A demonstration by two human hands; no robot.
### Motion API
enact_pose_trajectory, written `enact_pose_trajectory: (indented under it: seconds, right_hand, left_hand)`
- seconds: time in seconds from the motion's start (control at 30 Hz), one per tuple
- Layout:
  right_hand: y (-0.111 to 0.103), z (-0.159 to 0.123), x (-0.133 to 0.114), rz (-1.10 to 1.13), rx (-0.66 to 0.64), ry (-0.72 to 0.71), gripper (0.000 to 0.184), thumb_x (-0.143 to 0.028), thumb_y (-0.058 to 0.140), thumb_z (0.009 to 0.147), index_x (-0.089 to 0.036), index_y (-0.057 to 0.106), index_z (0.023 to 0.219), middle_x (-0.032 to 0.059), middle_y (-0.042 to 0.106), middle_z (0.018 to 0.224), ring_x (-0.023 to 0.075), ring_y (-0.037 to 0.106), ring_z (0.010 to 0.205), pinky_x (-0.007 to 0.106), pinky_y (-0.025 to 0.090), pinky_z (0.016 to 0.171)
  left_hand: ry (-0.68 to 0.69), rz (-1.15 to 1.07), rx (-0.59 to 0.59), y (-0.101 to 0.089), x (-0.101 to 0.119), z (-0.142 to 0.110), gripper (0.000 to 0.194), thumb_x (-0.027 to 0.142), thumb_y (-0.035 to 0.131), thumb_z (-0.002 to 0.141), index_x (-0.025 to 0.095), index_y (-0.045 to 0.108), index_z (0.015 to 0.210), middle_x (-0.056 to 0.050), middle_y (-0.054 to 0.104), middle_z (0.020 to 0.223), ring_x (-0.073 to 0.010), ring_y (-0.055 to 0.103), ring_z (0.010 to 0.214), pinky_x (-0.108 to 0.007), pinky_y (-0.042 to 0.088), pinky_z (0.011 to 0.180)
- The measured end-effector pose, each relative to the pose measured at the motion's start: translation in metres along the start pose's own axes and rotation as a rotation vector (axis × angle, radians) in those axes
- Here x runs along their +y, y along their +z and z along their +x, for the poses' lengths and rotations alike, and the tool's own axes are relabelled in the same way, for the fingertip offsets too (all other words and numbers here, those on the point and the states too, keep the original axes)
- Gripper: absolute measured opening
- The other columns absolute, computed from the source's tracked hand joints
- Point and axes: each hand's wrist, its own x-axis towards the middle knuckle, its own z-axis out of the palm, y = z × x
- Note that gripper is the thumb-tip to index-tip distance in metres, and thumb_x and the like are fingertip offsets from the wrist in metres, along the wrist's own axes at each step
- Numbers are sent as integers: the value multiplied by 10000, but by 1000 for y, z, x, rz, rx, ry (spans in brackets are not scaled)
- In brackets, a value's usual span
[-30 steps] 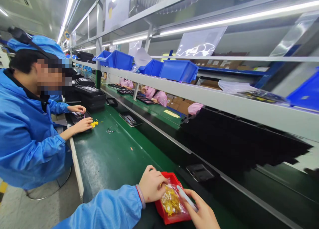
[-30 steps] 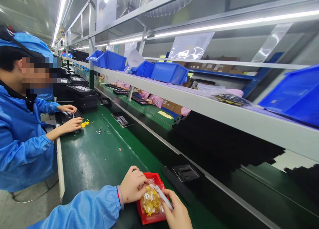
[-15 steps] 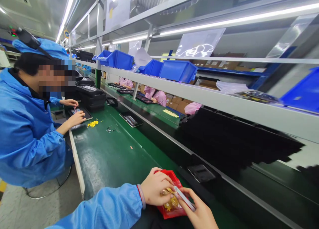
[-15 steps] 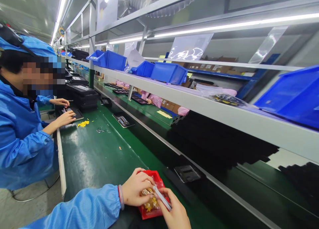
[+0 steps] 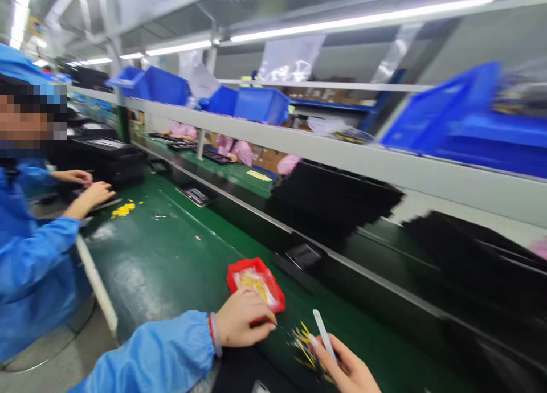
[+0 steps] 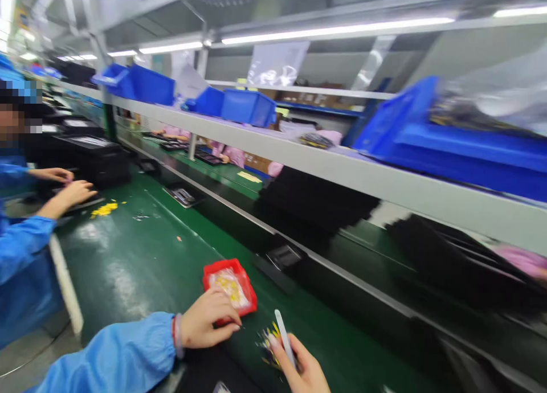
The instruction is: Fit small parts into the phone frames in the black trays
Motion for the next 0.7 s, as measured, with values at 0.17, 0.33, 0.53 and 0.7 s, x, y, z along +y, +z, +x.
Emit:
enact_pose_trajectory:
  seconds: [0.17,0.33,0.53,0.7]
  right_hand:
    - [-20,-58,-4,194,138,134,620,-805,510,663,-197,618,613,66,613,685,229,573,681,314,500,650]
    - [-17,-87,6,389,274,240,585,-801,521,664,-218,558,639,19,525,662,163,457,552,278,440,512]
    - [4,-101,24,799,209,251,473,-656,682,668,-205,538,692,-2,527,704,126,487,551,257,458,520]
    - [8,-113,37,752,185,133,357,-451,778,689,-235,536,839,-17,591,772,135,587,678,264,505,685]
  left_hand:
    - [105,-118,-210,6,26,-21,139,194,457,887,208,591,853,-18,666,797,-160,605,746,-271,426,729]
    - [213,-125,-449,22,49,-29,116,167,465,865,217,559,819,7,642,765,-161,587,694,-260,416,670]
    - [255,-97,-614,47,74,-30,98,115,518,812,205,553,796,0,635,793,-167,590,703,-247,439,649]
    - [133,-119,-478,61,67,-28,153,108,449,849,194,575,840,-22,612,792,-167,578,715,-243,455,652]
